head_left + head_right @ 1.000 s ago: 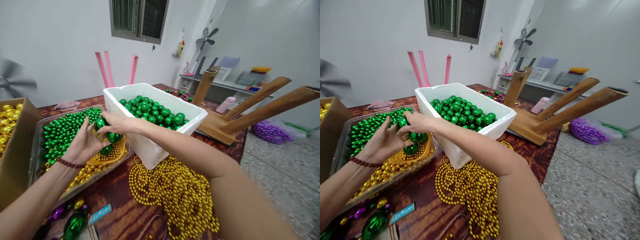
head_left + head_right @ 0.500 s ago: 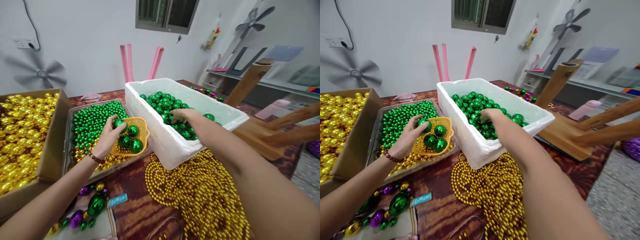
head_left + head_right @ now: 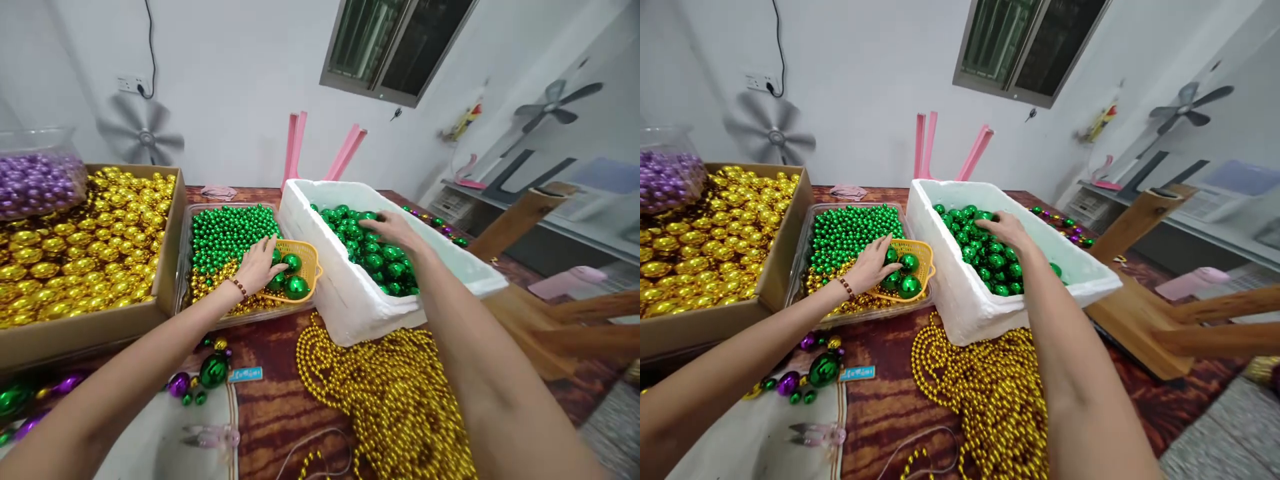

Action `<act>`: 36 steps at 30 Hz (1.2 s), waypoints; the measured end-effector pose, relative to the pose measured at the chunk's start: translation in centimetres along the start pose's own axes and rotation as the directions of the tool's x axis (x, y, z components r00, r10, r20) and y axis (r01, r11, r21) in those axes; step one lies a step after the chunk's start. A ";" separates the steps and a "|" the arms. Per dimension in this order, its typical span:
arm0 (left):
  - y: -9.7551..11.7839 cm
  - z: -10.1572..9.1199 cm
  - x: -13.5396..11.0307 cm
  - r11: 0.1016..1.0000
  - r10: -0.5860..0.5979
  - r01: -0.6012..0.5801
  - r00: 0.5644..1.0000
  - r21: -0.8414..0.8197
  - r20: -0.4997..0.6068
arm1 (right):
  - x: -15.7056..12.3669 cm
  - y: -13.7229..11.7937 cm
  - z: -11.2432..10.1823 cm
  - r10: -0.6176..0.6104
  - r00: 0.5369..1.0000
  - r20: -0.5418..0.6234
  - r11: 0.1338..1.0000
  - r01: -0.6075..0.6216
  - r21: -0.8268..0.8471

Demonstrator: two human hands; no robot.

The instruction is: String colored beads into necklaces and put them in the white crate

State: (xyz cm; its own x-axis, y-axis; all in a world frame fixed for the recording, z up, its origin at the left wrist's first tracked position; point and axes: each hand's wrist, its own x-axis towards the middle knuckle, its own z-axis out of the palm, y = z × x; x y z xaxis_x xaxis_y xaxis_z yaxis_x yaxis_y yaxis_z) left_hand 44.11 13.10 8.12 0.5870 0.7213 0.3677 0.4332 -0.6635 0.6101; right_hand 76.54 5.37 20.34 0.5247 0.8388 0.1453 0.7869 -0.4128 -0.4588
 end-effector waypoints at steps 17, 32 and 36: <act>6.5 -13.1 -20.7 0.500 -0.248 0.408 0.913 -0.764 0.325 | -25.8 -16.4 12.7 -0.614 0.563 0.553 0.613 -0.101 0.784; -1.6 -19.7 -42.9 0.204 -0.791 0.357 0.609 -0.912 0.061 | -43.6 -15.6 22.6 -0.359 0.600 0.714 0.921 0.351 0.169; -2.1 -18.8 -43.8 0.252 -0.756 0.338 0.654 -0.907 0.034 | -45.2 -15.8 22.8 -0.290 0.633 0.718 0.902 0.432 -0.017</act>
State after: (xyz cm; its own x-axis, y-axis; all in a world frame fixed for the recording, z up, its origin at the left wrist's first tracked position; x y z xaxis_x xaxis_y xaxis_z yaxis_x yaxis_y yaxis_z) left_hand 4.62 -13.37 3.96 0.0799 0.9664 -0.2441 -0.3131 0.2568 0.9143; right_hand 32.98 -17.98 1.02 -0.1293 0.9052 -0.4048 0.9415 -0.0160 -0.3365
